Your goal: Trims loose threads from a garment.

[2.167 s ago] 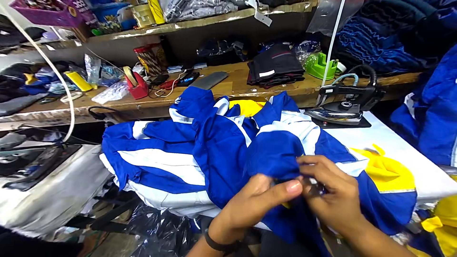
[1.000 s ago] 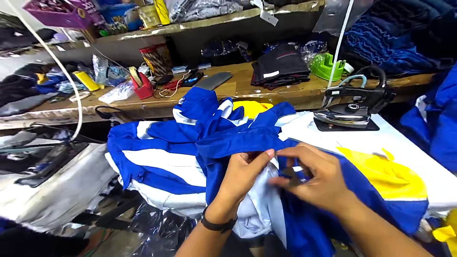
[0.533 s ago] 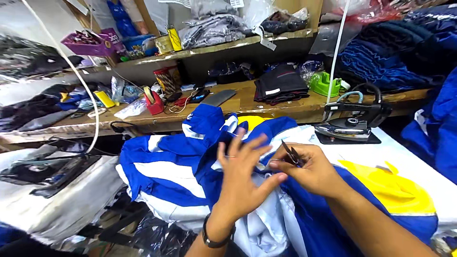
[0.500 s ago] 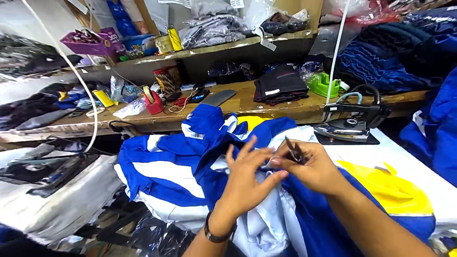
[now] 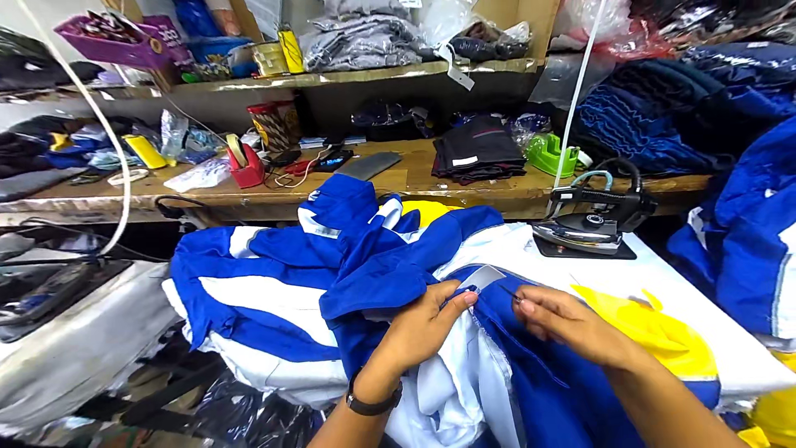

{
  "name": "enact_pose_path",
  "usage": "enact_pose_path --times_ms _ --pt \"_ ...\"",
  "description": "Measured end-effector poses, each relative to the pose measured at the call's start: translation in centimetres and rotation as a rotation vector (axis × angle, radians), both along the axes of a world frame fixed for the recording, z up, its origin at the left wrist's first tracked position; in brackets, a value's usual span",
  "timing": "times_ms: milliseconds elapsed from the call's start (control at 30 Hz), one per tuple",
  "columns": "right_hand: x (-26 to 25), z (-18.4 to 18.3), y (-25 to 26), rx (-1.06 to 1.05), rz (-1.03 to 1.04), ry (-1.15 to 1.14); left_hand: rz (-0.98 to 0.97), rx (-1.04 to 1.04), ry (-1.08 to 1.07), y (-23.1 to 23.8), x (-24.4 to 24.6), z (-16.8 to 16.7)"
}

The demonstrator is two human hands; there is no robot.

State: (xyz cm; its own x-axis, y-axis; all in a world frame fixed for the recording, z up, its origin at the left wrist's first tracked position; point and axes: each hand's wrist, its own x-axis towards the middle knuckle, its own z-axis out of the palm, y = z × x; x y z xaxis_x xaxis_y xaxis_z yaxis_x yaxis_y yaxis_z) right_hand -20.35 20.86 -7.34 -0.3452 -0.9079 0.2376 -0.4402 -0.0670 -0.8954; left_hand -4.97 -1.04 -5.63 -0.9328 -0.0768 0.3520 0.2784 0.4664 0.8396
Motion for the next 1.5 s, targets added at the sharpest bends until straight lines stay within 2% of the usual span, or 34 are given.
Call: enact_pose_path --times_ms 100,233,367,900,1000,1100,1167,1300,1500 --pt "0.5 0.0 -0.5 -0.034 0.077 -0.116 -0.059 0.067 -0.005 0.1 -0.1 0.1" --pt "0.8 0.2 -1.8 -0.085 0.119 -0.058 -0.108 0.076 0.009 0.0 -0.1 0.0" --pt "0.8 0.2 -2.5 -0.132 0.182 -0.108 -0.145 0.075 0.005 0.0 0.0 0.1" --pt "1.3 0.2 -2.5 -0.178 0.201 -0.225 -0.265 0.023 0.009 0.1 0.2 0.2" --pt "1.8 0.4 -2.3 -0.228 0.037 -0.228 -0.166 -0.085 0.027 0.4 0.4 0.2" --pt "3.4 1.1 -2.6 -0.307 -0.157 0.029 -0.039 -0.301 0.102 1.3 0.6 0.3" --pt "4.1 1.5 -2.8 -0.330 -0.233 0.162 -0.025 -0.389 0.144 1.8 0.7 0.3" --pt "4.1 2.2 -1.7 -0.344 -0.270 0.365 -0.017 -0.474 0.209 2.2 0.9 0.2" --pt "4.5 3.3 0.2 -0.504 -0.496 0.302 0.096 -0.594 0.267 4.2 1.2 0.1"
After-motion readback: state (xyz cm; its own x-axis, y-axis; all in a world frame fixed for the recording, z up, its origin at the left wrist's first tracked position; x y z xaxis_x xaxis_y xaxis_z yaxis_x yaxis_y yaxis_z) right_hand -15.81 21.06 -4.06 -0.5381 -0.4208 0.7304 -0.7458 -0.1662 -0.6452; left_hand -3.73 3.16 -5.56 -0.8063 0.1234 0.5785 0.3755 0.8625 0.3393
